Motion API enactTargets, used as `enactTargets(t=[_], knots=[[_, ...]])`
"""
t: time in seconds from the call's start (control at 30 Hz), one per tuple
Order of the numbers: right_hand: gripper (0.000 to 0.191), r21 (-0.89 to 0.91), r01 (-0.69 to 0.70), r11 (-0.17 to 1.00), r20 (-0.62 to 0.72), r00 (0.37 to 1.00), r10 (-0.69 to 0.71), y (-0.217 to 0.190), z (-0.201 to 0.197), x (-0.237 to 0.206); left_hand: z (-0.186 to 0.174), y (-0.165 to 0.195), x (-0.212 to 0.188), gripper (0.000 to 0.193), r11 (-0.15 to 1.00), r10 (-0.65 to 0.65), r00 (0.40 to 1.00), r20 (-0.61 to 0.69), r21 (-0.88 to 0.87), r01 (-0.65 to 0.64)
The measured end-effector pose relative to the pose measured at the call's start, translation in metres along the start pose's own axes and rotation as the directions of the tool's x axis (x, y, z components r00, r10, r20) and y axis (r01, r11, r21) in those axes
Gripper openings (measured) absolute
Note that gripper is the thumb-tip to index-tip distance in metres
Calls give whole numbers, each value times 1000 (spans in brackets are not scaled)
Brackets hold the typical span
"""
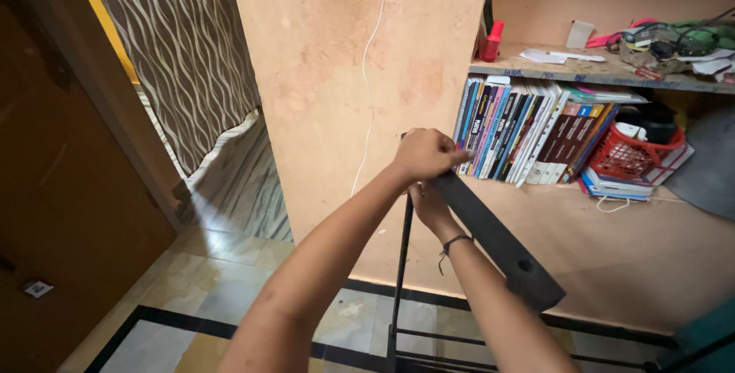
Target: The person detaches a long black metal rail from a metal rack frame, holds and repositions the rail with both hands, and repeatedly slides it on and off the frame's upright. At the end the rail and other rack parts lie on the tiled floor as the person stands over them.
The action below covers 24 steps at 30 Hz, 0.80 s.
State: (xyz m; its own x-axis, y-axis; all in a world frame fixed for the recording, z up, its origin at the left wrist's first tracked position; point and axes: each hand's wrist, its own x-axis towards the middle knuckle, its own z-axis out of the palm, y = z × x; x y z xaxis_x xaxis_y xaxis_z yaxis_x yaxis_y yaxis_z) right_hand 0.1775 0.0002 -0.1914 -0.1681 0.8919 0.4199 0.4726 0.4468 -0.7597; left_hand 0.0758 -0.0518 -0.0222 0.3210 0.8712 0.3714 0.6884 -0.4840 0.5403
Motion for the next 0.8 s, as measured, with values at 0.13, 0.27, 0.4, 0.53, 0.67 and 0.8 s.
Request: enactTargets(t=[0.13,0.27,0.4,0.53,0.67,0.8], knots=[[66,292,241,926,-54,970,-236,-2,-7,1,8,20,-5,81,966,-197,944,-265,112,234],[69,775,44,631,127,966,-223,-12,-8,0,21,35,-15,127,789,-578,808,-115,-330,518],[61,614,126,779,125,959,-253,-11,-9,-5,34,36,-20,130,765,-563,787,-251,-520,381],[53,537,144,831,87,971,-224,2,-12,-3,42,25,-15,124,798,-513,831,-214,-477,369],[45,452,162,877,27,980,-195,13,-15,1,41,3,-13,118,850,-362,913,-187,-469,240],[37,324,123,938,17,991,-135,11,-12,0,22,-36,-12,119,875,-134,990,-35,-474,102]])
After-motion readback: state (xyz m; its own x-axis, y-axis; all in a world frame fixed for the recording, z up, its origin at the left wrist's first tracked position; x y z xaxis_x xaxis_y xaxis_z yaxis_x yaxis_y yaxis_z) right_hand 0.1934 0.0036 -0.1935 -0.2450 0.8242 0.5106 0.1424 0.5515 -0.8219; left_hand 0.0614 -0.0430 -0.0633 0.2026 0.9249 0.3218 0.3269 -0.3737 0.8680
